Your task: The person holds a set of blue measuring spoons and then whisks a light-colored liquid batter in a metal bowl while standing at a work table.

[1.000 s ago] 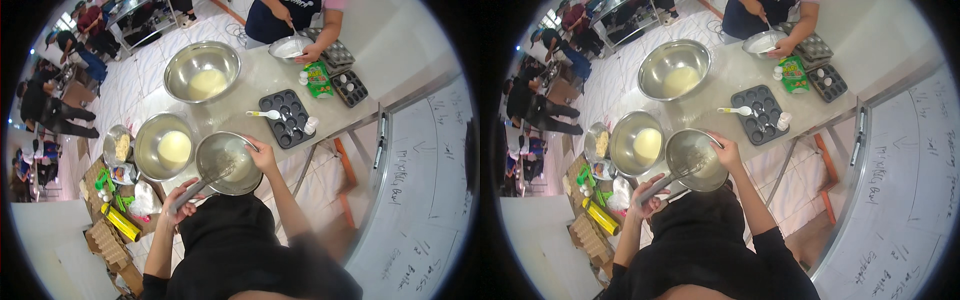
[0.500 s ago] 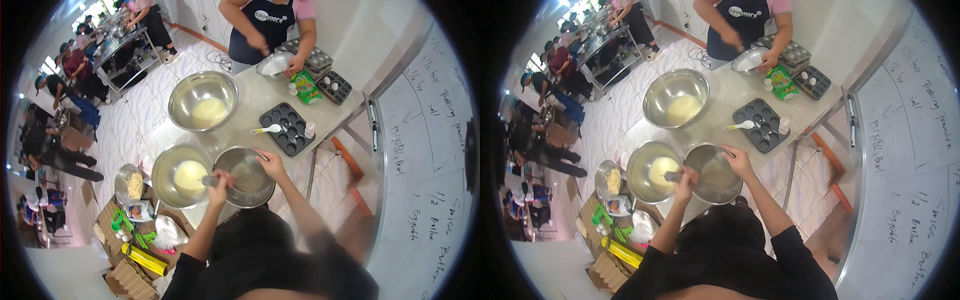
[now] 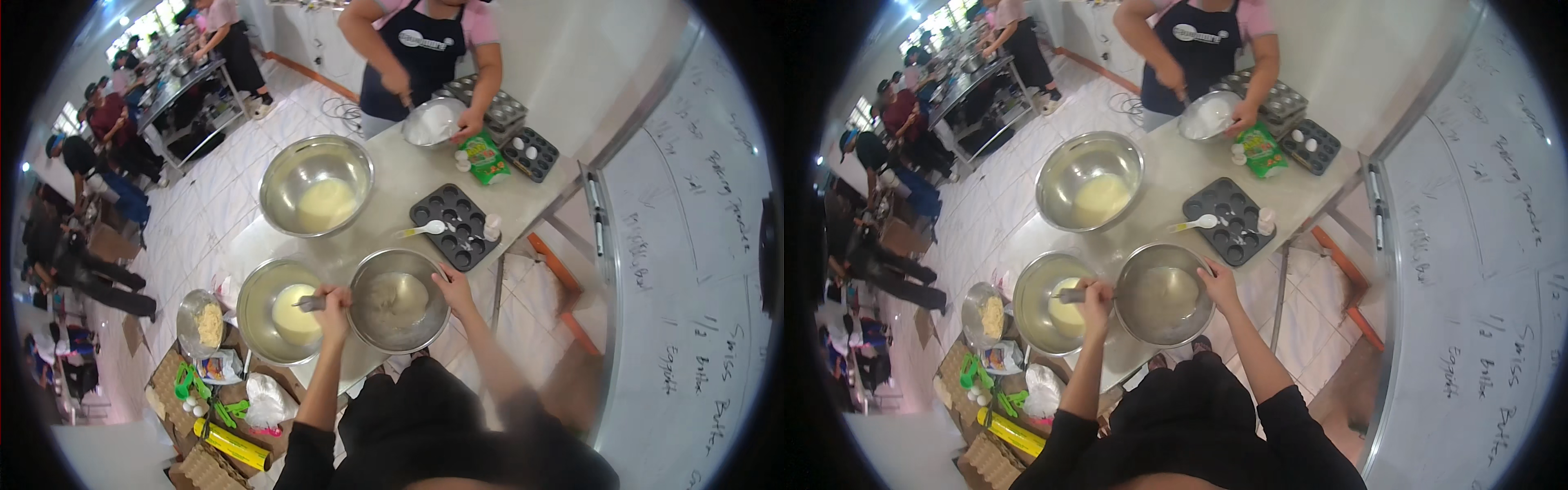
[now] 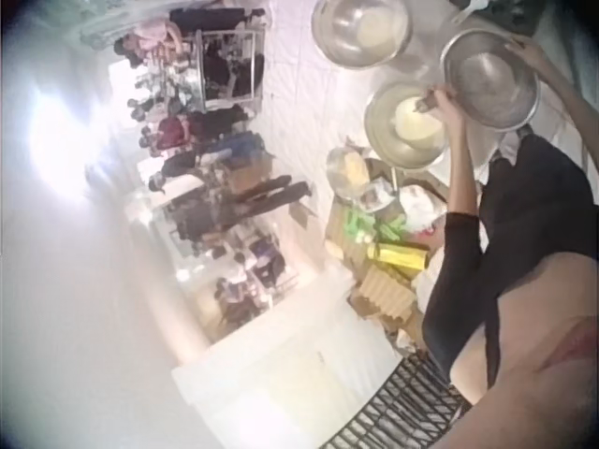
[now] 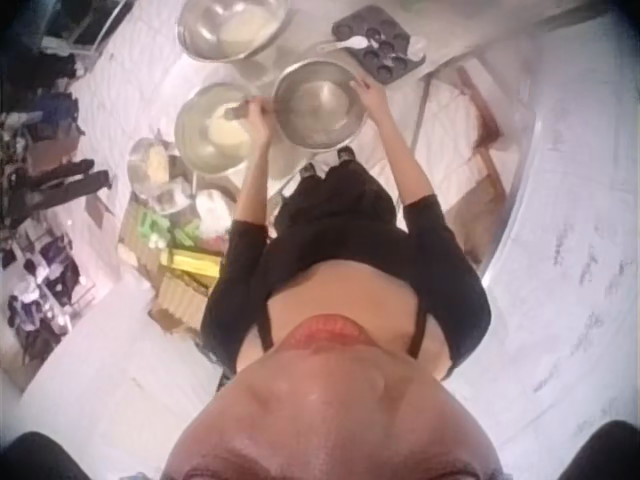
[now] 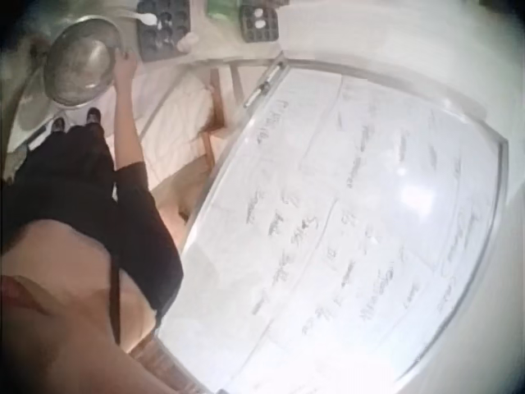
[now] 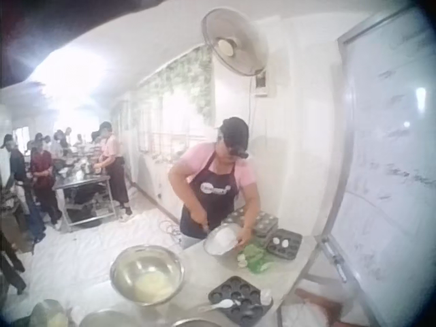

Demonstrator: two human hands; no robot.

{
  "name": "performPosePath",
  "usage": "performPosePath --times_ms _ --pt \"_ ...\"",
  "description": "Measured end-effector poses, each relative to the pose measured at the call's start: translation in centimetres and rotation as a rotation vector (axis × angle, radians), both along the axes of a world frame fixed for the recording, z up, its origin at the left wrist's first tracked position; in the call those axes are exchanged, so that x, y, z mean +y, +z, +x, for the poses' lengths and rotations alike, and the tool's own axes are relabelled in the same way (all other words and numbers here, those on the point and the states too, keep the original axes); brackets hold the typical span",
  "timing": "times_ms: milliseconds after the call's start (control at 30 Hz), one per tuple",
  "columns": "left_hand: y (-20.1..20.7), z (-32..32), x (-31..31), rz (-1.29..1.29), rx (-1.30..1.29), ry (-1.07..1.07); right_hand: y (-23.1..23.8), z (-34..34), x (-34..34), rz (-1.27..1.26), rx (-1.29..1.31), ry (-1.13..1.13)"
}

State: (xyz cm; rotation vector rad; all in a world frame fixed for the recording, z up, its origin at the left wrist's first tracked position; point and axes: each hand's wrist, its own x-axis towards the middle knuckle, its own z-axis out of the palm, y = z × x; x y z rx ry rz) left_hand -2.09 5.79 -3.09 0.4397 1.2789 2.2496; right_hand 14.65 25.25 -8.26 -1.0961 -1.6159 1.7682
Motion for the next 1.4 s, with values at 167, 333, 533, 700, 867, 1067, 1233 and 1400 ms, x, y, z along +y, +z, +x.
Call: performPosePath --times_ms 167,333,533,700,867,1067,1233,1400 --pt "-0.3 3.7 2.0 -0.097 0.228 -0.073 -0.7 0.8 1.9 0.003 -0.03 0.053" --pt "-0.6 1.8 4.9 -0.116 0.256 0.113 -4.5 1.3 2.1 -0.225 -0.037 0.146" --pt "0.9 2.7 3.3 -0.252 0.071 0.115 0.1 1.9 -0.1 -0.357 -0.203 0.307" --pt "1.0 3.4 6.4 -0.222 0.016 0.043 -0.6 3.0 -1.1 -0.582 -0.153 0.402" --pt "0.8 -2.6 4.5 -0.325 0.013 0.073 1.6 3.7 -3.2 -0.719 -0.11 0.343" --pt "-4.0 1.2 4.1 -0.223 0.17 -0.078 -0.6 3.7 -4.5 -0.738 -0.125 0.261" --pt "0.9 -2.0 8.7 -0.283 0.037 0.083 0.2 2.8 -6.6 -0.67 -0.076 0.147" --pt "-0.4 -1.6 5.5 -0.075 0.065 -0.338 -3.9 4.5 -6.3 -0.56 -0.087 0.189"
